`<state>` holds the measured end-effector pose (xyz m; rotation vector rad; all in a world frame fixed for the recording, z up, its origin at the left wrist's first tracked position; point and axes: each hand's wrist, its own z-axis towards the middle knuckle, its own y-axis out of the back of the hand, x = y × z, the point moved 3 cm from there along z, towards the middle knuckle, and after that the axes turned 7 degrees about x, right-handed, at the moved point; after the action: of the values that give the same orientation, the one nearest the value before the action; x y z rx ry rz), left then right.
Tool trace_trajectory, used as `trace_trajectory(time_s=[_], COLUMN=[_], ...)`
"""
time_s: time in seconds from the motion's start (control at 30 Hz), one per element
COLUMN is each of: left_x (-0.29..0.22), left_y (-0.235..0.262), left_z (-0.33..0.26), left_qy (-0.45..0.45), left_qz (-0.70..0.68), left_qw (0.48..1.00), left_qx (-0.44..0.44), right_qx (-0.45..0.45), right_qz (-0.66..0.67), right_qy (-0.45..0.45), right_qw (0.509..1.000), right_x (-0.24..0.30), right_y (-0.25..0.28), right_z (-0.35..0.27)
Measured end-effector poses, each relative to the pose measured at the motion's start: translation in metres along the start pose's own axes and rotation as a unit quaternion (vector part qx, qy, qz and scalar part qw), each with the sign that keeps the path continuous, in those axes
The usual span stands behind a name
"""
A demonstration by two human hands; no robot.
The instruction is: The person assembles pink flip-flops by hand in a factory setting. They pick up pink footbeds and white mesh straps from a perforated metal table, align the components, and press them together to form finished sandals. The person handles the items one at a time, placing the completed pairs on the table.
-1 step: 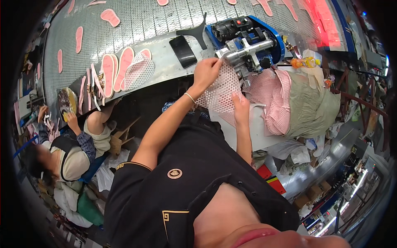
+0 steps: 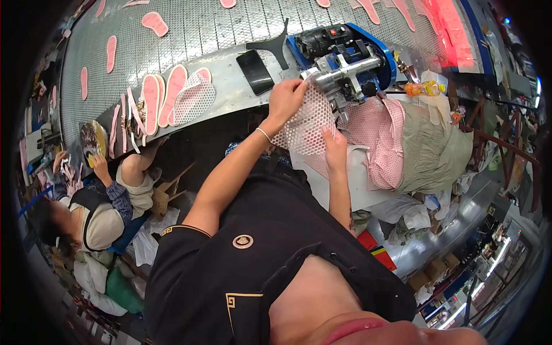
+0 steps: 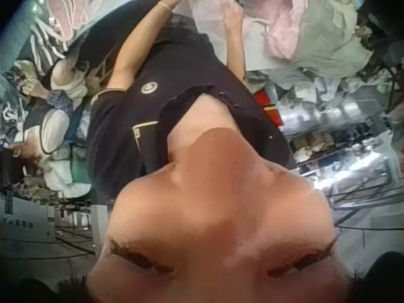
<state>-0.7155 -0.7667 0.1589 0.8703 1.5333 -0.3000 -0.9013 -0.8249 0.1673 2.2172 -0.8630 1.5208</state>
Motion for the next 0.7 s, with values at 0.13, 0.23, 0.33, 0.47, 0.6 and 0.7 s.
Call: trace_trajectory(time_s=[0.13,0.23,0.33,0.47,0.6,0.7], left_x=[0.026,0.044,0.039,0.052,0.073,0.073], left_y=[0.020,0.040,0.054,0.051,0.033,0.010], left_z=[0.015,0.014,-0.001,-0.041,-0.074,-0.084], left_qy=[-0.007,0.003,0.037,0.087,0.153,0.183], left_qz=[-0.019,-0.127,-0.255,-0.319,-0.327,-0.361], left_qw=[0.999,0.992,0.965,0.943,0.932,0.910], left_qx=[-0.041,-0.007,0.042,0.029,0.034,0.088], right_qx=[0.034,0.050,0.033,0.043,0.003,-0.051], right_qz=[0.006,0.012,0.069,0.039,0.036,-0.025], right_qy=[-0.020,-0.022,-0.024,-0.018,0.014,0.032], right_qw=[0.999,0.998,0.997,0.998,0.999,0.998], right_x=[-0.005,0.006,-0.014,-0.009,-0.012,0.000], right_y=[-0.010,-0.028,-0.025,-0.022,-0.024,-0.021], right_z=[0.035,0.052,0.068,0.062,0.057,0.054])
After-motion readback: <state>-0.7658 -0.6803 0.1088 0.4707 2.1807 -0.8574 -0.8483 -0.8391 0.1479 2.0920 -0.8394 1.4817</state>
